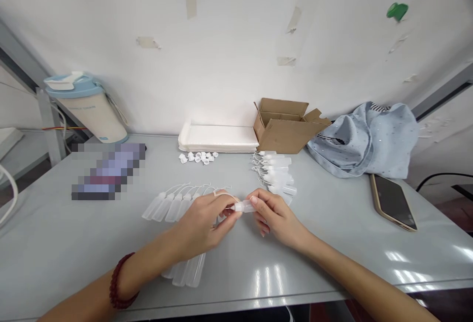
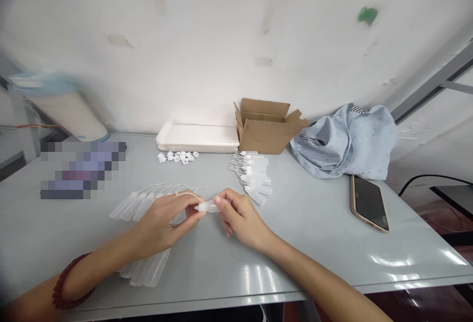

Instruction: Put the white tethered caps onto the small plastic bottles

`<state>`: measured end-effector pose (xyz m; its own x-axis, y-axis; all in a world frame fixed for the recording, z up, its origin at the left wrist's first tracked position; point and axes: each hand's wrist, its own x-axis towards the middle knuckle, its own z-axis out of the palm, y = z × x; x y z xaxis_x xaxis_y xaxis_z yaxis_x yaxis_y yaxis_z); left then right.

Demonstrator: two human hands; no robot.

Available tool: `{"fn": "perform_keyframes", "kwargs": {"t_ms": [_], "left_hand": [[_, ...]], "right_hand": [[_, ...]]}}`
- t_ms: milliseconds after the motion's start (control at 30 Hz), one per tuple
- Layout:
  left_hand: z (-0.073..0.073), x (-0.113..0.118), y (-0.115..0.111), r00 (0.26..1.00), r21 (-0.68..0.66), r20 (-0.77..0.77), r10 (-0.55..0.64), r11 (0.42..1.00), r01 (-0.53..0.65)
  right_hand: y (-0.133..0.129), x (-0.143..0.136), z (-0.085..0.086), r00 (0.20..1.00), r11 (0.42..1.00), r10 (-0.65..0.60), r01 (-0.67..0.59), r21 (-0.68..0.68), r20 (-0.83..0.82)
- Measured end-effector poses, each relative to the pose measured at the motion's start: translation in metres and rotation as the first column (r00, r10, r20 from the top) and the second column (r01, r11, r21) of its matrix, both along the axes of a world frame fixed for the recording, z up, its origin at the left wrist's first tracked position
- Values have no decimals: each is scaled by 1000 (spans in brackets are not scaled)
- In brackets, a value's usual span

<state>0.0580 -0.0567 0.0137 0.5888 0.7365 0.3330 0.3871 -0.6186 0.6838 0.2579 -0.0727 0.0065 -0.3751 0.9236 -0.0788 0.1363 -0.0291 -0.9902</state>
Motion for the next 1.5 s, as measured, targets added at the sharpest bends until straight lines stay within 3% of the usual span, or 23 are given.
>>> {"fn": "perform_keyframes", "kwargs": {"t_ms": [67,133,333,467,567,733,867,967,1033,1133,1267,1400,1500], "left_hand": [[8,2,-1,1000,-226,13,20,974,-17],[14,2,-1,999,-361,-8,41,932,-41],[14,1,-2,994,-353,-104,19,934,-55],[11,2,-1,996,-211,-87,-28,977,9],[6,2,-2,996,24,-44,-75,997,76],[-8,2,-6,996,423,-87,-27,904,62],[-12,1,-6,990,530,-142,17,846,61],[-10,2,-3,991,419,-135,9,907,48],[-7,2,-2,995,261,-102,-10,965,37],[0,2,-2,998,54,-53,-21,998,24],[9,4,-5,999,-147,-32,5,989,-9],[14,4,-6,999,-371,-3,46,928,-44],[15,4,-6,999,-465,18,27,885,-16]], "right_hand": [[-1,-1,0,1000,999,6,-6,48,-1],[-2,-1,1,1000,995,11,-13,96,23],[-4,-2,-1,995,985,-32,16,171,96],[-6,-1,-2,991,979,-28,0,205,133],[-7,1,1,989,979,-18,-12,205,148],[-4,1,5,993,995,-24,12,101,117],[-2,0,2,996,999,-37,37,-1,82],[-3,-1,0,997,999,-55,55,2,51],[-4,-2,-1,998,998,-55,54,39,33],[-5,-2,0,998,991,-44,37,126,51],[-6,-2,2,989,949,-65,21,315,130],[-8,-1,3,962,803,-156,-9,596,225],[-9,-1,3,952,763,-163,-44,645,258]]}}
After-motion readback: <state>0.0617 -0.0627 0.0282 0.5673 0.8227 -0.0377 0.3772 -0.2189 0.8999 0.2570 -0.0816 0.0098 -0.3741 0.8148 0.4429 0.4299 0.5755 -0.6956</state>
